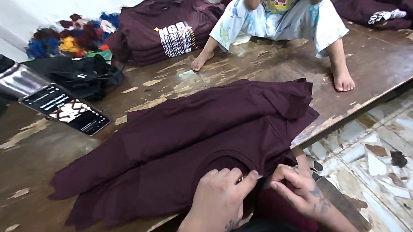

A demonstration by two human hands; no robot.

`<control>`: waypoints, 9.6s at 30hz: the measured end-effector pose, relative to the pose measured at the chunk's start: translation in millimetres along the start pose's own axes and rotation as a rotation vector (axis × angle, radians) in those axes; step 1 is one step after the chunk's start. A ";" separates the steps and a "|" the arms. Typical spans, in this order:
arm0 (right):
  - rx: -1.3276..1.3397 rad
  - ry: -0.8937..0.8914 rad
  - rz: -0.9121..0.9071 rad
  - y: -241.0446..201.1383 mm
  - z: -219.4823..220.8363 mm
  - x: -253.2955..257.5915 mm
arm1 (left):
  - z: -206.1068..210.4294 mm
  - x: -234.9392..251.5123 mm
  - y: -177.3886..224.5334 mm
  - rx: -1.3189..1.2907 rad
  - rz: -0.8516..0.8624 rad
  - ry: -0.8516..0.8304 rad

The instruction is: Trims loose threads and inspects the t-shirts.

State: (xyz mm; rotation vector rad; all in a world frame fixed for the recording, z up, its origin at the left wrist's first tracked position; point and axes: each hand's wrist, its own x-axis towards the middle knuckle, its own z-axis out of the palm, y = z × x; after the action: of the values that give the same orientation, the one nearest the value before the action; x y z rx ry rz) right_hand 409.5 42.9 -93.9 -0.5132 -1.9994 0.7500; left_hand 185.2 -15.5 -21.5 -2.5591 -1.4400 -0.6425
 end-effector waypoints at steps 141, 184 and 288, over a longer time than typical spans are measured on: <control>0.095 -0.396 -0.330 -0.5 93.0 66.4 | -4.0 -118.3 -27.7 -1.048 -0.729 0.410; -0.119 -0.225 -0.328 -24.8 79.1 37.3 | -34.3 -100.9 -12.1 -0.276 -0.999 0.254; -0.605 -0.630 0.111 59.2 30.4 193.9 | -71.3 -61.8 -123.3 0.198 -1.024 -0.070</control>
State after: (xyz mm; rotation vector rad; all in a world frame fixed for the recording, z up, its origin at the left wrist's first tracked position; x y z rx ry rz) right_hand 290.0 195.9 -27.9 -0.8103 -2.8293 0.3741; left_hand 32.4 -20.8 5.3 -1.5617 -2.6443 -0.4480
